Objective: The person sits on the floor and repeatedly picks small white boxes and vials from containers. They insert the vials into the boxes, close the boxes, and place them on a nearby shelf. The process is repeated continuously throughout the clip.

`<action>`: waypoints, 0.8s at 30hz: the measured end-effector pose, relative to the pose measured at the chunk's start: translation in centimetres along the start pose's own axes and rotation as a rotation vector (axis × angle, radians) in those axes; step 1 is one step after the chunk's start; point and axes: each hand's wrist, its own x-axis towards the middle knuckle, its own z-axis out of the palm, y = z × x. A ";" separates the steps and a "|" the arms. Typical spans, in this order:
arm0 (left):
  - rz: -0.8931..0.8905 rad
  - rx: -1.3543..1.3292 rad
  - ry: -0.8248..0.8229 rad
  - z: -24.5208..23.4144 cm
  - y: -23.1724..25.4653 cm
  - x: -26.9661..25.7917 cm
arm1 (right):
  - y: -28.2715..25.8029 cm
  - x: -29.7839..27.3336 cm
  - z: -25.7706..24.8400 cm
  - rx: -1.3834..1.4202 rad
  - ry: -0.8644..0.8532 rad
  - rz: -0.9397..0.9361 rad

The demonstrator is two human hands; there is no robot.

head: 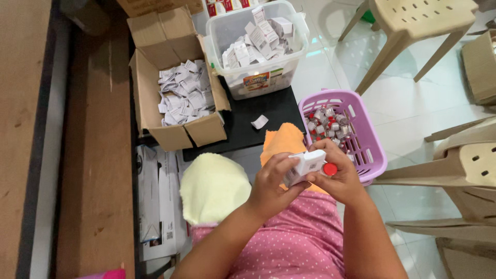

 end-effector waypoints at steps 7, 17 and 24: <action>0.169 0.177 -0.053 -4.8 4.0 -0.4 | -5.0 -1.3 1.1 0.078 0.058 -0.142; 0.364 0.319 -0.047 -6.3 5.6 -0.7 | -7.5 -1.6 1.9 -0.112 -0.007 -0.269; 0.362 0.288 -0.039 -6.2 4.9 -0.7 | -6.8 -0.8 1.9 -0.165 -0.047 -0.173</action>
